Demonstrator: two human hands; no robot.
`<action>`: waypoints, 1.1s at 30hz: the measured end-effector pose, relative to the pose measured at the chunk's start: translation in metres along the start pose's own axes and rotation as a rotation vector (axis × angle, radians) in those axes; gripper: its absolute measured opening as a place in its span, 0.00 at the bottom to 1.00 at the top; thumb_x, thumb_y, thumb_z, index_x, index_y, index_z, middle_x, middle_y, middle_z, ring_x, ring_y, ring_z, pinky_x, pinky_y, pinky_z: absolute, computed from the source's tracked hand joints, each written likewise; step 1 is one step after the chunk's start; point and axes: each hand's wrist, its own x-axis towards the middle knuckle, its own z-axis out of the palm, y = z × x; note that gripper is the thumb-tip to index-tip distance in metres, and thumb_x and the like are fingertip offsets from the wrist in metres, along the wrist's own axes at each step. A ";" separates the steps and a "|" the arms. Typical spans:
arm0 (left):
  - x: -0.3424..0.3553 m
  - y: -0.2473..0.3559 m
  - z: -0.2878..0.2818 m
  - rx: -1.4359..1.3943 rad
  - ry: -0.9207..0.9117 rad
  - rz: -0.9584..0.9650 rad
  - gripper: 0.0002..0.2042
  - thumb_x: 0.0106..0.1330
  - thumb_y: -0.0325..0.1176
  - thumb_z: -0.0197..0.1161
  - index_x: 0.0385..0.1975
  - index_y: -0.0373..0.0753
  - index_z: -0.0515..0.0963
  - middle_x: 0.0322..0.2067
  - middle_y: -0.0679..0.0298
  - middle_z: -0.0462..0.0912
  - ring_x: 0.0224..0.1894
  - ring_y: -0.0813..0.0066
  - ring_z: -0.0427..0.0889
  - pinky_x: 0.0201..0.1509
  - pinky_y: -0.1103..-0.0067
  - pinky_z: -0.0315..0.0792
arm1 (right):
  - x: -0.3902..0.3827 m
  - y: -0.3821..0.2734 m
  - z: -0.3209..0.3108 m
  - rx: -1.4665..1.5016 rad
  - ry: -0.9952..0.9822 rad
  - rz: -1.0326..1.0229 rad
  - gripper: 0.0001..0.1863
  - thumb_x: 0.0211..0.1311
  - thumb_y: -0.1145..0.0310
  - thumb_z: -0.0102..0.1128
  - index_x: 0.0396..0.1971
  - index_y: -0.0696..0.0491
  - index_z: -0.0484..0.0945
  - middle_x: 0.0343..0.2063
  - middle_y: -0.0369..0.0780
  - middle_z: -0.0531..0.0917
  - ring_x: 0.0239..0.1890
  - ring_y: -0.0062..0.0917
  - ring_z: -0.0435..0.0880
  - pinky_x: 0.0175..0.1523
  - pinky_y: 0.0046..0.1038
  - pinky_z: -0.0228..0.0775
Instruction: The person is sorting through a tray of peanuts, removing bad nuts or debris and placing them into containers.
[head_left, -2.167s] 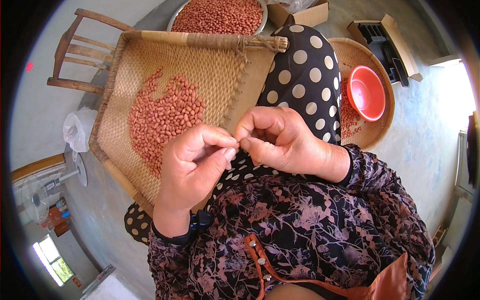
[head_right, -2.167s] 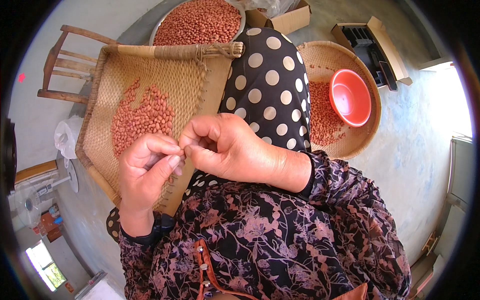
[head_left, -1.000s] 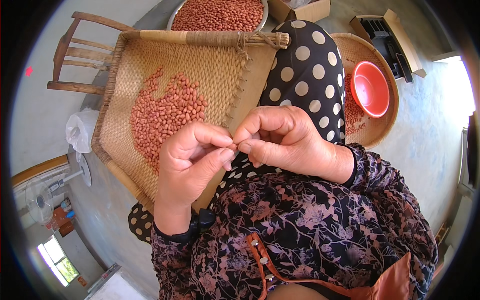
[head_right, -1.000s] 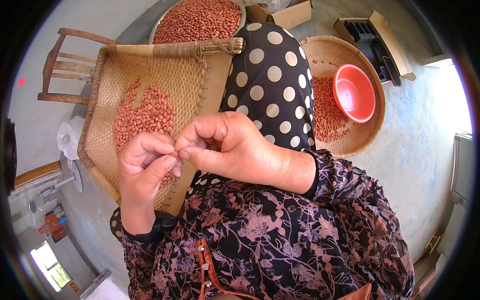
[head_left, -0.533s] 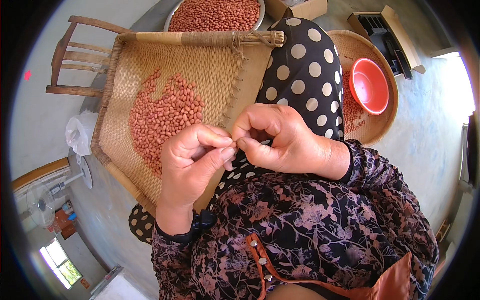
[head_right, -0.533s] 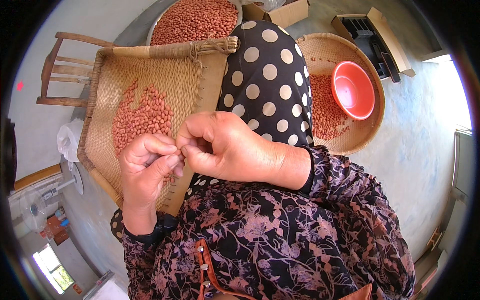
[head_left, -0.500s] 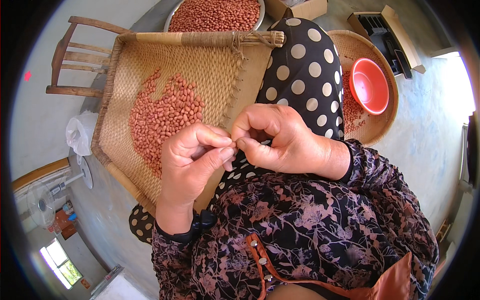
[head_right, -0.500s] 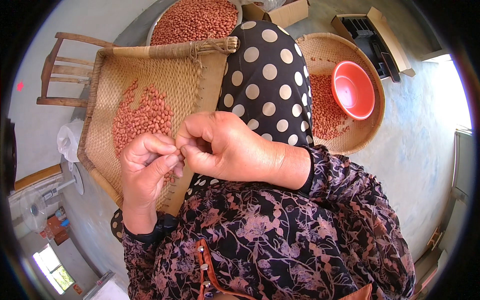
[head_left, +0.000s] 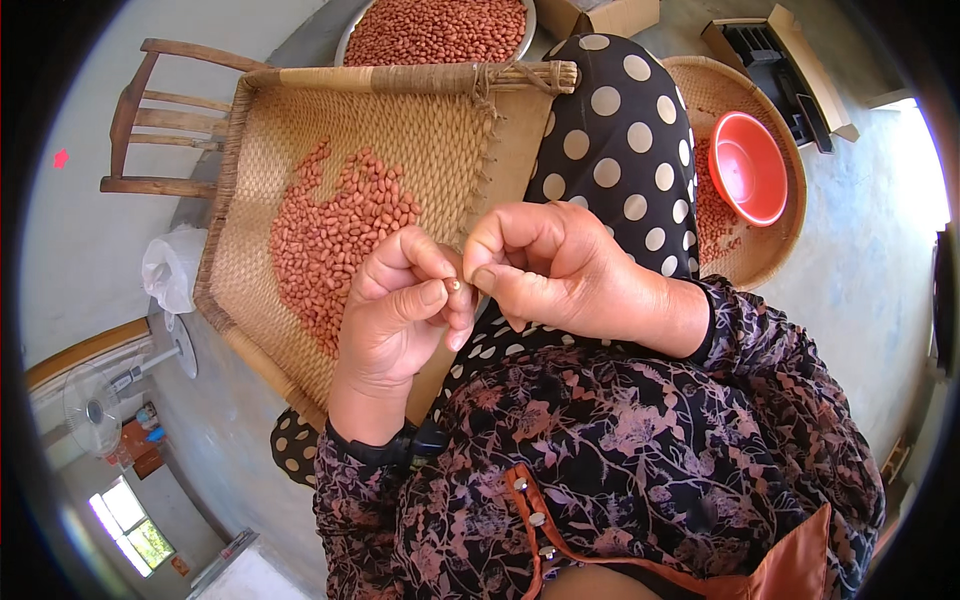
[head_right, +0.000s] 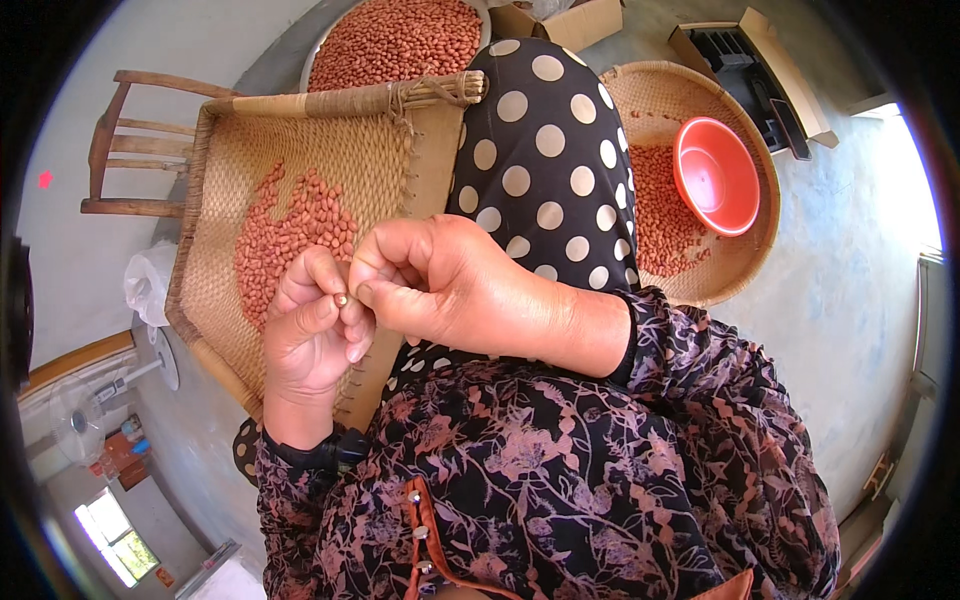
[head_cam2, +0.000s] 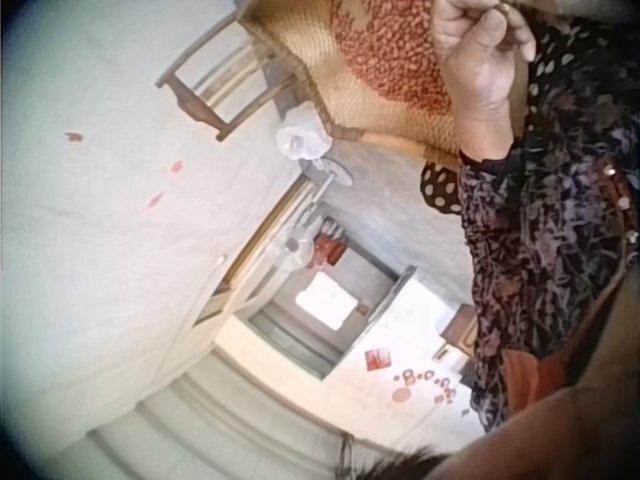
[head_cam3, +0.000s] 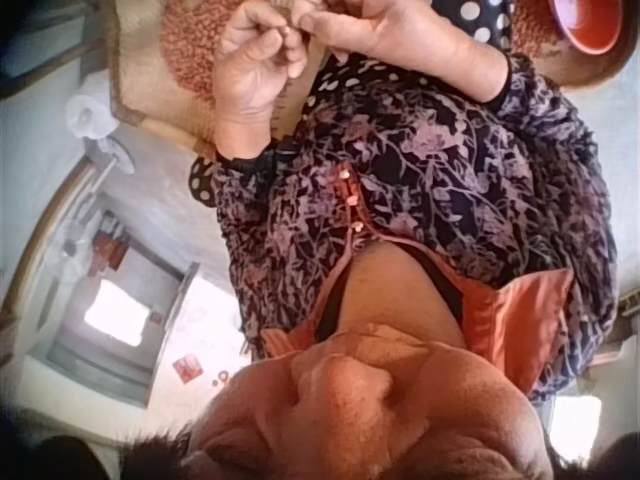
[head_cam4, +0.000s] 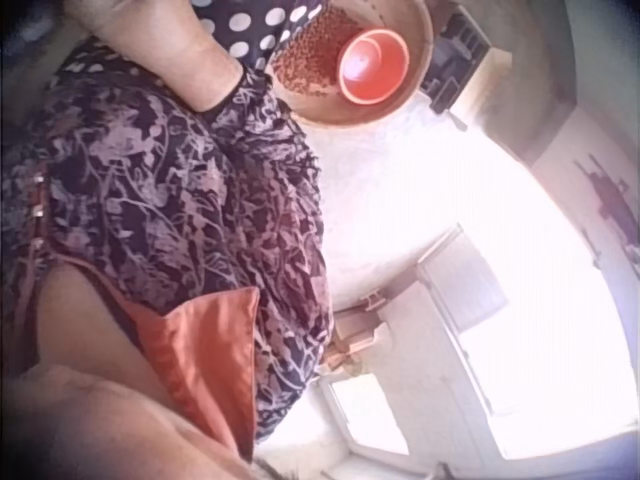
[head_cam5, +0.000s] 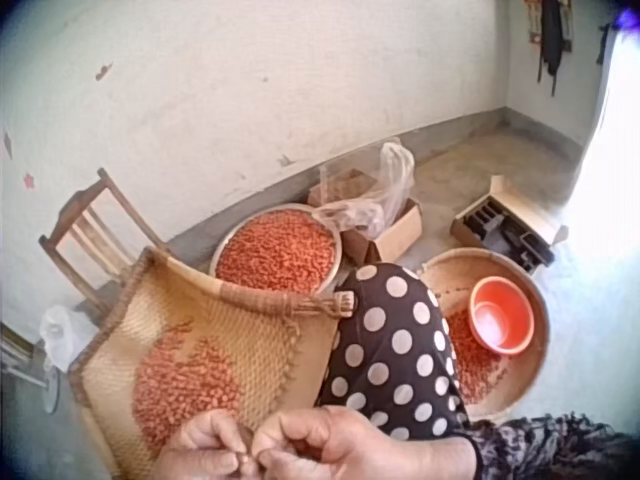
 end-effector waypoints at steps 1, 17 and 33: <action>0.000 0.000 0.000 0.002 0.002 -0.002 0.05 0.62 0.27 0.61 0.33 0.35 0.72 0.28 0.57 0.78 0.27 0.72 0.78 0.24 0.80 0.73 | 0.000 0.000 0.000 0.027 -0.002 0.013 0.04 0.62 0.75 0.54 0.27 0.57 0.74 0.21 0.30 0.78 0.25 0.08 0.72 0.29 0.16 0.66; -0.006 0.008 0.018 0.180 0.169 -0.013 0.04 0.66 0.27 0.57 0.35 0.36 0.69 0.25 0.61 0.78 0.24 0.77 0.76 0.24 0.83 0.72 | 0.003 0.006 -0.005 -0.328 0.038 -0.268 0.03 0.58 0.75 0.58 0.30 0.59 0.78 0.23 0.37 0.80 0.25 0.18 0.79 0.31 0.20 0.70; -0.006 0.009 0.030 0.430 0.191 -0.031 0.03 0.66 0.26 0.56 0.34 0.35 0.70 0.25 0.61 0.78 0.23 0.80 0.75 0.25 0.85 0.72 | 0.002 0.010 -0.008 -0.471 0.050 -0.341 0.02 0.55 0.75 0.57 0.27 0.58 0.75 0.20 0.41 0.78 0.23 0.28 0.80 0.28 0.25 0.71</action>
